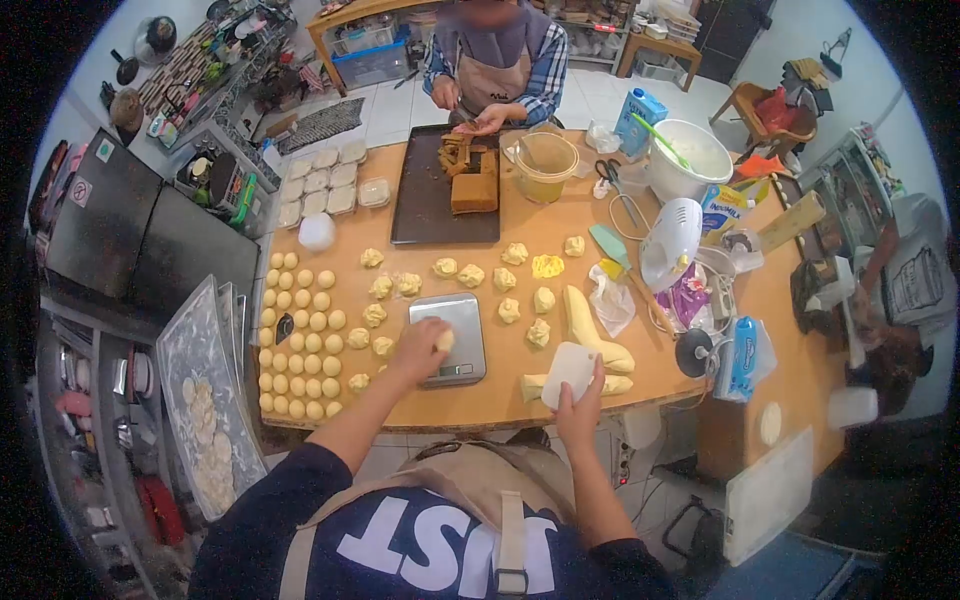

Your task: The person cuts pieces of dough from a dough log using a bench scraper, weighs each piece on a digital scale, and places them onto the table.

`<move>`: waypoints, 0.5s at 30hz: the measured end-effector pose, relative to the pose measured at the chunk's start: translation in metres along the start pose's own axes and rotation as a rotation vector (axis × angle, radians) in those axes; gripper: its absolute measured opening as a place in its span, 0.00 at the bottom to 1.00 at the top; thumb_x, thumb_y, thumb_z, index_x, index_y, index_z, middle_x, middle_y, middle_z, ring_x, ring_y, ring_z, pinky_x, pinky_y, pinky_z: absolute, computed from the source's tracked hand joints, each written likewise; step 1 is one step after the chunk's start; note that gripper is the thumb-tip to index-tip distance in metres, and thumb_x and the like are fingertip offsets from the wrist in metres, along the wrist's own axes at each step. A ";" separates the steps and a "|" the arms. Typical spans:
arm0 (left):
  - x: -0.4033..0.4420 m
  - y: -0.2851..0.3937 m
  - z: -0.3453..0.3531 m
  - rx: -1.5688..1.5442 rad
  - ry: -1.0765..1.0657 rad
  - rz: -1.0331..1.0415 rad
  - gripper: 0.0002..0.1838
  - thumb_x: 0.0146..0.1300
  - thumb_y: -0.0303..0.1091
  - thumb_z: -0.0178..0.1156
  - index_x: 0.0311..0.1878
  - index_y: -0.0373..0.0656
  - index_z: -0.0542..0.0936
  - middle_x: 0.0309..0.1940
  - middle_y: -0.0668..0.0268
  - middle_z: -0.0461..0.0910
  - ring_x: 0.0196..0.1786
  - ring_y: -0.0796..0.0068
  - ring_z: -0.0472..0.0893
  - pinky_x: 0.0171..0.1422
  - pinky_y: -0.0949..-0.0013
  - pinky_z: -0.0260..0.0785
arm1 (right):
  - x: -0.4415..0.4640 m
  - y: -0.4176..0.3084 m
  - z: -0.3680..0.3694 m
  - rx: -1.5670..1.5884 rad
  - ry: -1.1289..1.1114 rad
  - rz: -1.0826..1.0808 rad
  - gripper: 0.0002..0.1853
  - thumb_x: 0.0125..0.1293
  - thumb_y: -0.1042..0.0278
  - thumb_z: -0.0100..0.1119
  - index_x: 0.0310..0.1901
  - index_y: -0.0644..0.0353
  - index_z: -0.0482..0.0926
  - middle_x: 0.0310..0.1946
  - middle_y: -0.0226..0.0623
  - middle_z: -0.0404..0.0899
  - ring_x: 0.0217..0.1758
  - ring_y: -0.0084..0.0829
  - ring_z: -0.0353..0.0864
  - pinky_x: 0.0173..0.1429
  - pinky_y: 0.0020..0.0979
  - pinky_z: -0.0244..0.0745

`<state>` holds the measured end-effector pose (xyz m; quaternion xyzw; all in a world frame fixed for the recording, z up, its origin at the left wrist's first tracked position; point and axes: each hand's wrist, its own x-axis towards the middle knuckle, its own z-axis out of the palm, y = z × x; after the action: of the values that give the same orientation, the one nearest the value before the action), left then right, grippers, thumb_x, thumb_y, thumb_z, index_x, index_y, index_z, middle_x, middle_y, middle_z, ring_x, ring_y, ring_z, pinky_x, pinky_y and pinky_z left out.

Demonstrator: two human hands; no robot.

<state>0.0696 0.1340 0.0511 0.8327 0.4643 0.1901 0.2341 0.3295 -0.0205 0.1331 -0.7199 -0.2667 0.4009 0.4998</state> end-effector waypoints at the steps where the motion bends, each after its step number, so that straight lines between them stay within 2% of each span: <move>1: 0.000 0.003 -0.002 0.146 -0.045 0.044 0.36 0.49 0.46 0.72 0.60 0.44 0.71 0.62 0.57 0.67 0.67 0.52 0.64 0.71 0.51 0.55 | 0.000 0.014 -0.002 -0.048 0.008 -0.066 0.39 0.64 0.81 0.51 0.75 0.59 0.47 0.65 0.61 0.64 0.61 0.52 0.74 0.64 0.45 0.69; 2: 0.000 0.006 -0.004 0.292 -0.090 0.088 0.38 0.47 0.50 0.73 0.61 0.46 0.71 0.64 0.58 0.65 0.69 0.51 0.61 0.73 0.48 0.51 | 0.002 0.035 -0.003 -0.097 0.018 -0.131 0.39 0.63 0.81 0.51 0.74 0.59 0.47 0.66 0.61 0.63 0.63 0.52 0.72 0.65 0.44 0.68; 5: 0.019 0.028 -0.044 -0.045 -0.057 -0.117 0.42 0.44 0.50 0.75 0.63 0.48 0.69 0.70 0.56 0.58 0.74 0.51 0.52 0.75 0.47 0.44 | -0.002 0.045 -0.003 -0.181 0.050 -0.235 0.39 0.63 0.80 0.51 0.74 0.61 0.47 0.66 0.61 0.63 0.64 0.51 0.71 0.66 0.42 0.66; 8: 0.022 0.003 -0.055 -0.017 0.258 -0.109 0.41 0.47 0.49 0.74 0.64 0.50 0.67 0.67 0.55 0.60 0.73 0.54 0.56 0.75 0.50 0.45 | -0.007 0.043 -0.003 -0.197 0.058 -0.242 0.39 0.63 0.80 0.52 0.74 0.61 0.49 0.65 0.60 0.65 0.65 0.50 0.71 0.66 0.41 0.66; 11: 0.013 -0.021 -0.061 -0.009 0.460 -0.200 0.36 0.50 0.45 0.72 0.62 0.49 0.69 0.66 0.57 0.62 0.71 0.55 0.58 0.73 0.50 0.48 | -0.005 0.045 -0.003 -0.207 0.052 -0.259 0.37 0.62 0.81 0.53 0.73 0.61 0.52 0.64 0.59 0.67 0.65 0.49 0.72 0.66 0.41 0.66; 15: -0.012 -0.038 -0.062 -0.065 0.508 -0.212 0.31 0.52 0.40 0.70 0.60 0.49 0.71 0.65 0.59 0.64 0.68 0.55 0.61 0.71 0.50 0.49 | -0.007 0.043 0.002 -0.210 0.037 -0.263 0.35 0.63 0.81 0.54 0.72 0.60 0.57 0.63 0.56 0.70 0.63 0.48 0.74 0.65 0.40 0.67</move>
<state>0.0046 0.1544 0.0787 0.6972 0.5864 0.3820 0.1552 0.3236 -0.0400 0.0946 -0.7343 -0.3898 0.2884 0.4751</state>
